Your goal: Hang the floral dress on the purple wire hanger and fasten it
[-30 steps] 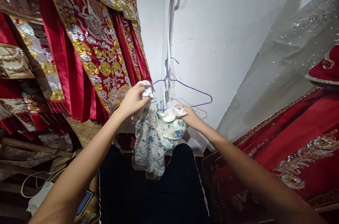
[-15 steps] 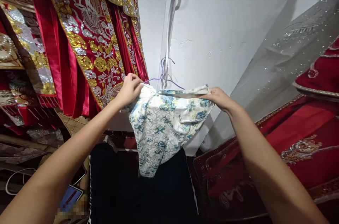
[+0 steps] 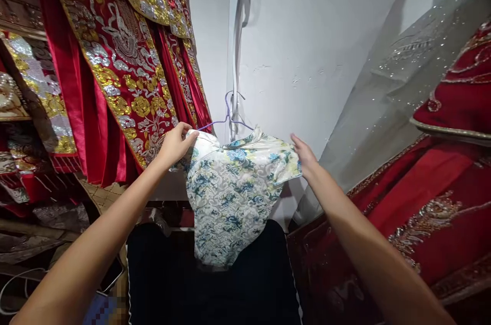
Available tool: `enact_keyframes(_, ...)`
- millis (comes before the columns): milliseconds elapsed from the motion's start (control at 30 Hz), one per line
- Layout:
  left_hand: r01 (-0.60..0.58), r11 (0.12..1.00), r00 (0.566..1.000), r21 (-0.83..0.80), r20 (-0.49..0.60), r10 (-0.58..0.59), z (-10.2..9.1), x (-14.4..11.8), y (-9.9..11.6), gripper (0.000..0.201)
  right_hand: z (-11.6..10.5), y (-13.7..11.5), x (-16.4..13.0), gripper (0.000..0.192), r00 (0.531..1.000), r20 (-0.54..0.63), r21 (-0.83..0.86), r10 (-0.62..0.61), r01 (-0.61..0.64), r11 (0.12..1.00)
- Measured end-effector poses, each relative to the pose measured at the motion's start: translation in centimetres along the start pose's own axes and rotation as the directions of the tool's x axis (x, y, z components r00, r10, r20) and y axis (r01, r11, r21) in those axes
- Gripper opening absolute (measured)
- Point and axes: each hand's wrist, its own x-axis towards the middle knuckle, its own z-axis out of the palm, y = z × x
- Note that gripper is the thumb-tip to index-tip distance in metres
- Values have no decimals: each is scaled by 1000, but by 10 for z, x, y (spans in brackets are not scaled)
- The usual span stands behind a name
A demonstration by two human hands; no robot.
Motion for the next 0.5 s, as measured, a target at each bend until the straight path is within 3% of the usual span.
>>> enact_keyframes(167, -65, 998, 997, -21, -53, 64, 11, 13, 19, 35, -15, -1, -4, 28, 996, -81, 88, -36, 43, 995)
enact_keyframes(333, -155, 988, 987, -24, 30, 156, 18, 37, 50, 43, 12, -33, 7, 49, 951, -184, 18, -249, 257, 966)
enact_keyframes(433, -115, 993, 989, -13, 92, 115, 18, 46, 50, 35, 36, -54, -3, 62, 950, -114, -98, -291, 281, 955)
enact_keyframes(500, -84, 996, 991, 11, 110, 82, 18, 47, 41, 31, 50, -64, -18, 68, 967, 33, -176, -253, 255, 951)
